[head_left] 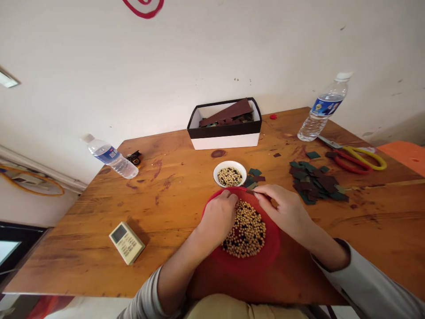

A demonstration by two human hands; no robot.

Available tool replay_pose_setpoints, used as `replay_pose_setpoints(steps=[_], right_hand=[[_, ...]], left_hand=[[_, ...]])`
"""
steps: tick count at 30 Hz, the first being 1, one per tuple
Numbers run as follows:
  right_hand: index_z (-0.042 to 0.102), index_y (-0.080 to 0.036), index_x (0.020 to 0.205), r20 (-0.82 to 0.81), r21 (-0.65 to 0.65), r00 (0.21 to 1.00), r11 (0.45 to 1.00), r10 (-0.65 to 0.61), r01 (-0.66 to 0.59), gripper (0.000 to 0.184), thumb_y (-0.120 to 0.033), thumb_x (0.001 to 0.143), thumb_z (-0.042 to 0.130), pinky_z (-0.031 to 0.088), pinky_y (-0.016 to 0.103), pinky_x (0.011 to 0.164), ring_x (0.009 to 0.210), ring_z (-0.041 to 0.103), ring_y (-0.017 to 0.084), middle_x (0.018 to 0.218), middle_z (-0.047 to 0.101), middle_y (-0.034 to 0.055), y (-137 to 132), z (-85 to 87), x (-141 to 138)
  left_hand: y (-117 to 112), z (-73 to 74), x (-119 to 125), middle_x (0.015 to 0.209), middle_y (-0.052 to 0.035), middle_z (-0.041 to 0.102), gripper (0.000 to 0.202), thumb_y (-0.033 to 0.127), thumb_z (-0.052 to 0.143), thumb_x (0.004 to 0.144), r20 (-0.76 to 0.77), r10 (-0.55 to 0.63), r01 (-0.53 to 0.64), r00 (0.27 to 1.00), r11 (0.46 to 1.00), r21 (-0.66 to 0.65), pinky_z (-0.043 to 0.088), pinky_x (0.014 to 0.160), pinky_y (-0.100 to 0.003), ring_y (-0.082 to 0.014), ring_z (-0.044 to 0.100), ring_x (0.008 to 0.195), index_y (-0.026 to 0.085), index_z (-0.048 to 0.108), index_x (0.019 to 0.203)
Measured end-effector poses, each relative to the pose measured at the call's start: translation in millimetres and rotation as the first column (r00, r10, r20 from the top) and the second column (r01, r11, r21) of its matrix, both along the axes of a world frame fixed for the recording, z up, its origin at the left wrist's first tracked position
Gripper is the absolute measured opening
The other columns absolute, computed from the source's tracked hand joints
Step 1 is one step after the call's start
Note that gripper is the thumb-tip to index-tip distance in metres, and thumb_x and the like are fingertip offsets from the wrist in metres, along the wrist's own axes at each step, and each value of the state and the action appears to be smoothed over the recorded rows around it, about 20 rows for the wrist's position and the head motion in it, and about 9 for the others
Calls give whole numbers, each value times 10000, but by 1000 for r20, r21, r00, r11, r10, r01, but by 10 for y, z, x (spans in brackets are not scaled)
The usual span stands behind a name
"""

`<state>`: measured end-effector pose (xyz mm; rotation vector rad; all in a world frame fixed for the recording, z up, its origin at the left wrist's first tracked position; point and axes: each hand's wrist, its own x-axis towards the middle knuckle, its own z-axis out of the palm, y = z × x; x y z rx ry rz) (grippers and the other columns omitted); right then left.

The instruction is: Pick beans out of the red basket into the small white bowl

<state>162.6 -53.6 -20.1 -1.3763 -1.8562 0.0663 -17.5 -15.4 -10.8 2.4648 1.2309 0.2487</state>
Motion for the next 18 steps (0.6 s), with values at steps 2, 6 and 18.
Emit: replay_pose_setpoints(steps=[2,6,18], right_hand=[[635,-220,877,22,18,1000,1000,3,-4,191,-196,899,447,504,265,665,704,650,146,792,707,34,4,-3,-1],[635,-207,900,84,90,996,996,21,-28,197,-177,909,440,501,270,658,704,649,147,800,711,42,17,-17,-1],[585,-199,887,318,370,946,927,-64,-62,164,-81,883,472,454,284,679,598,578,125,662,658,0,-19,74,-48]], left_hand=[[4,-5,31,957,-122,621,262,72,396,861,-131,-21,24,991,999,21,499,743,-347,-225,628,831,131,634,951],[19,-27,54,930,-117,625,251,80,411,854,-173,-48,51,984,999,14,498,712,-343,-223,632,787,133,652,903],[45,81,65,635,34,516,213,336,621,769,505,703,316,501,395,-862,304,369,-159,-40,437,425,146,526,783]])
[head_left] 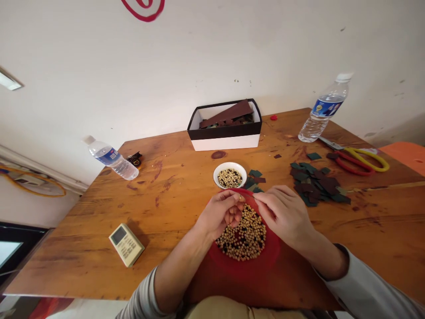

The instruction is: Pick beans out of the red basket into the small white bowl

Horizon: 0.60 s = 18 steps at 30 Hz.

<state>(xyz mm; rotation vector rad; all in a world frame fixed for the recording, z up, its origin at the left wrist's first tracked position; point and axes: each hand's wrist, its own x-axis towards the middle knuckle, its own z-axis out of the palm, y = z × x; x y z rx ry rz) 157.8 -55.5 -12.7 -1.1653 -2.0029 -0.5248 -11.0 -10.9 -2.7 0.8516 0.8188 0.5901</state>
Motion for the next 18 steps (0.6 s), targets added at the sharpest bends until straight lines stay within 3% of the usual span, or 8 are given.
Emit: replay_pose_setpoints(steps=[4,11,18], right_hand=[[593,-181,926,104,82,994,996,27,-36,159,-62,867,506,448,298,736,626,579,119,686,667,-3,-11,4,-25],[617,-146,949,161,63,985,996,57,-68,148,-65,856,535,453,326,783,650,570,134,684,650,9,-38,-15,-60],[609,-128,987,142,104,989,993,41,-56,160,-66,847,561,464,338,766,670,570,143,702,662,26,-50,-29,-49]], left_hand=[[-45,-24,58,607,25,543,288,336,718,685,131,52,-37,990,993,-111,331,369,-157,-51,475,436,141,515,747],[-108,-12,92,512,23,540,249,326,694,715,148,144,-132,978,988,-83,368,367,-172,-76,488,410,128,555,772],[-78,-17,90,548,6,557,169,236,659,743,204,116,-75,972,978,-197,370,369,-170,-72,494,413,129,530,721]])
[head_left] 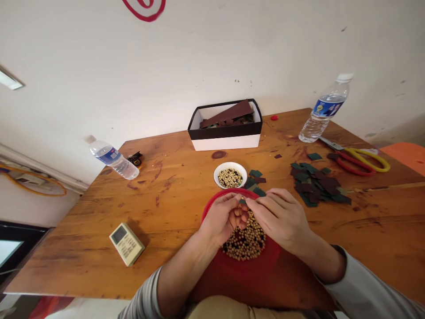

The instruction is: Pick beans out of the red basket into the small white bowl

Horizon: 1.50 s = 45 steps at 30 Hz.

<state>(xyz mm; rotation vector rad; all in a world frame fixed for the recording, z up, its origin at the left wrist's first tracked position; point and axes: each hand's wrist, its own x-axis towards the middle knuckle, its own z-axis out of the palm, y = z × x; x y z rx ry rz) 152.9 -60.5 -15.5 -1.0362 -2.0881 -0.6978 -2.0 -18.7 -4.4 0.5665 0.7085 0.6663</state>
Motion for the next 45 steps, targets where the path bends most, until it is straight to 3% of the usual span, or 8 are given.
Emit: replay_pose_setpoints(steps=[6,15,21,27,30,35,41,45], right_hand=[[619,-124,971,-1,8,1000,1000,-16,16,157,-58,837,570,463,345,758,682,571,155,717,659,38,-1,-6,-13],[619,-112,1042,52,-84,999,996,16,-12,220,-69,890,466,467,312,693,684,558,153,764,646,56,26,-30,6],[601,-97,1062,11,-56,1000,998,4,-3,235,-34,866,488,471,317,713,711,562,160,759,649,58,28,-15,20],[617,-86,1051,48,-92,999,996,19,-15,223,-52,876,484,464,324,706,708,567,163,754,639,61,39,-49,25],[620,-88,1055,54,-89,998,996,13,-8,226,-60,877,484,461,325,707,712,575,163,753,641,61,35,-40,23],[618,-114,1060,27,-88,1000,996,13,-11,233,-66,883,474,463,314,686,703,584,157,748,649,49,24,-1,3],[623,-122,995,-53,-111,999,994,5,-11,236,-44,888,428,470,299,648,637,564,145,717,648,40,42,-15,-13],[617,-120,974,-106,-151,994,988,8,-24,223,-46,894,422,474,292,649,629,555,147,706,644,39,41,-26,-29]], left_hand=[[21,-18,-12,565,-5,558,135,197,577,815,18,-10,11,1000,999,-52,376,379,-171,-73,496,413,121,530,714],[12,-37,2,497,1,521,164,208,583,811,43,24,-23,999,1000,-13,368,385,-156,-68,471,408,124,536,680],[35,-18,-7,561,-11,554,159,199,609,796,23,31,-30,999,998,-59,398,411,-162,-63,503,441,103,558,680],[9,-27,-7,589,-9,580,165,219,672,713,26,46,-48,999,998,44,420,396,-165,-64,505,431,119,541,704],[-19,-7,-5,576,-3,580,184,243,679,697,-51,94,-86,994,986,141,445,398,-180,-83,528,445,123,548,743],[-50,41,-6,555,12,550,154,272,615,750,-199,93,-32,976,957,289,465,405,-199,-89,523,450,136,544,747],[-76,24,-15,654,2,558,200,327,581,778,-262,17,73,965,941,330,467,397,-208,-89,536,478,162,487,717],[-95,12,-10,656,18,527,209,336,585,776,-264,35,62,964,935,349,469,404,-208,-86,532,483,166,473,729]])
